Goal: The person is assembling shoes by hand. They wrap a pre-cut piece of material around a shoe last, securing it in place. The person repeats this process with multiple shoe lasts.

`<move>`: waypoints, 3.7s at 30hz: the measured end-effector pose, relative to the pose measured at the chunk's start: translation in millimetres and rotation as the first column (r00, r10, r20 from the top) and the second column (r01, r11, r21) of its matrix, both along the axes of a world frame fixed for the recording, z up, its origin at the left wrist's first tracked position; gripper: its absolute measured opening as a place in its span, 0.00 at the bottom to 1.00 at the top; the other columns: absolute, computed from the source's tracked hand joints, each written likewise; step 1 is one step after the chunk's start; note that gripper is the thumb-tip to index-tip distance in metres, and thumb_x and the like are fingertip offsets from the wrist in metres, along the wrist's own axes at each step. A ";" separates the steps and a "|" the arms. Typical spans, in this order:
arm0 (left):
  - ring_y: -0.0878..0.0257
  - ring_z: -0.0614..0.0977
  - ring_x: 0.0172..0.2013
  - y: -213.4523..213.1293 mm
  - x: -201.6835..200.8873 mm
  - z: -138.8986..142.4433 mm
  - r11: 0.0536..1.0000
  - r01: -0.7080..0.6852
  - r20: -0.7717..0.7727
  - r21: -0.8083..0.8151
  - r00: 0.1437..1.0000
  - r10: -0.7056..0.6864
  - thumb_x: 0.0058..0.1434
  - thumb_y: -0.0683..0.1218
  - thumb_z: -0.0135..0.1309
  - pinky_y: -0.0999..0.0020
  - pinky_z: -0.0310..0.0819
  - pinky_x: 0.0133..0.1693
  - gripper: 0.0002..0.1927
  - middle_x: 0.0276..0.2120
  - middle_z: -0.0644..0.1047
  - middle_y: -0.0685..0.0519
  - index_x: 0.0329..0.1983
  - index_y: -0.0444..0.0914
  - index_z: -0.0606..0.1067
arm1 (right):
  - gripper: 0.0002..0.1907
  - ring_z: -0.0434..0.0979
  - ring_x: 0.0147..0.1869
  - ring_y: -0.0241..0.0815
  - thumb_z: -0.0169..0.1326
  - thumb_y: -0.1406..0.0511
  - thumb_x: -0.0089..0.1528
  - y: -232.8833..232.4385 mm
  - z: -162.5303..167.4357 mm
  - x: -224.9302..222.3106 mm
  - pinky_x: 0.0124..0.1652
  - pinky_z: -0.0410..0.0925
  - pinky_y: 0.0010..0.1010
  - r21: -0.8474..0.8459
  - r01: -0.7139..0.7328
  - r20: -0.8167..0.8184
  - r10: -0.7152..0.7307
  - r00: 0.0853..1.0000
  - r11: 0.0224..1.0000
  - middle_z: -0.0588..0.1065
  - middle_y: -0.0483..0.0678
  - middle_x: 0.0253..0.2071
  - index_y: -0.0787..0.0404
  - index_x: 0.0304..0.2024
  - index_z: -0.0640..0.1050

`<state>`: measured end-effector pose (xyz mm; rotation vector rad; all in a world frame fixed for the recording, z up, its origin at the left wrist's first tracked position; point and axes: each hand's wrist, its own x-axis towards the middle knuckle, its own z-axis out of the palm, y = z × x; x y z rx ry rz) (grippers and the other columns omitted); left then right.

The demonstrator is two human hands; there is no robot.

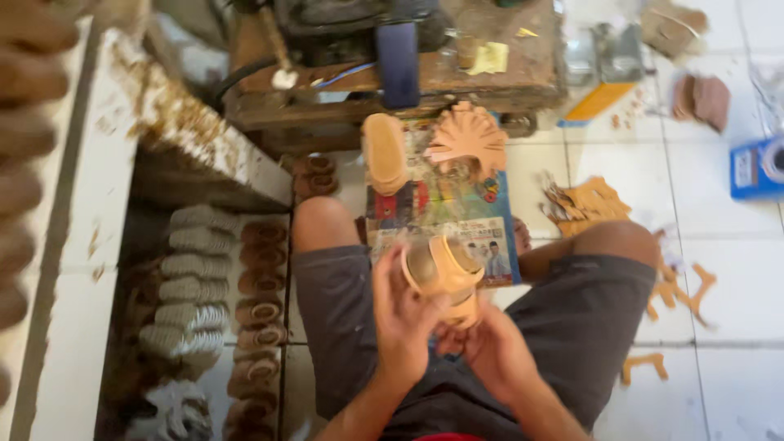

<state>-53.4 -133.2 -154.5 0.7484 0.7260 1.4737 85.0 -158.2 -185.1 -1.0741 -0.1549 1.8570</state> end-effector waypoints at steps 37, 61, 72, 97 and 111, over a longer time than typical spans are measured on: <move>0.58 0.81 0.49 46.9 -82.0 9.5 0.964 0.044 -0.526 -0.263 0.831 -0.181 0.55 0.46 0.67 0.63 0.78 0.49 0.50 0.57 0.75 0.46 0.77 0.39 0.54 | 0.19 0.77 0.49 0.36 0.49 0.65 0.69 127.6 2.0 -61.1 0.50 0.71 0.29 0.378 -0.487 0.694 0.107 0.712 0.787 0.80 0.46 0.47 0.68 0.58 0.77; 0.52 0.63 0.63 149.3 -227.2 -419.8 0.122 -0.854 -0.743 -0.506 0.503 0.441 0.65 0.36 0.51 0.63 0.58 0.60 0.39 0.69 0.57 0.47 0.77 0.41 0.49 | 0.16 0.81 0.45 0.45 0.50 0.70 0.71 124.1 -150.8 40.1 0.52 0.73 0.35 -0.058 -0.328 0.906 0.188 0.380 0.943 0.79 0.56 0.38 0.77 0.58 0.77; 0.43 0.60 0.68 119.6 -238.2 -369.4 0.396 -0.849 -0.871 -0.350 0.451 0.197 0.67 0.52 0.60 0.54 0.54 0.64 0.42 0.71 0.57 0.39 0.75 0.36 0.51 | 0.21 0.80 0.49 0.39 0.54 0.68 0.67 166.2 -149.6 -20.3 0.52 0.72 0.32 0.018 -0.515 0.850 0.259 0.460 0.857 0.79 0.52 0.43 0.69 0.62 0.75; 0.48 0.75 0.60 -128.3 -490.6 160.0 0.139 -0.978 -0.973 -0.157 0.177 0.145 0.56 0.68 0.61 0.57 0.67 0.60 0.39 0.57 0.76 0.38 0.52 0.29 0.77 | 0.22 0.79 0.42 0.46 0.53 0.62 0.71 158.3 -35.7 -117.2 0.46 0.72 0.45 0.469 -0.529 0.596 0.189 0.781 0.707 0.77 0.57 0.40 0.71 0.63 0.69; 0.58 0.80 0.36 -120.9 -500.2 212.2 0.159 -0.979 -0.849 0.131 -0.028 0.527 0.59 0.49 0.63 0.60 0.74 0.38 0.19 0.37 0.81 0.44 0.40 0.26 0.79 | 0.22 0.83 0.45 0.52 0.53 0.65 0.67 134.6 -49.0 -110.7 0.47 0.75 0.43 0.342 -0.640 0.645 0.324 0.693 0.688 0.82 0.61 0.43 0.69 0.61 0.77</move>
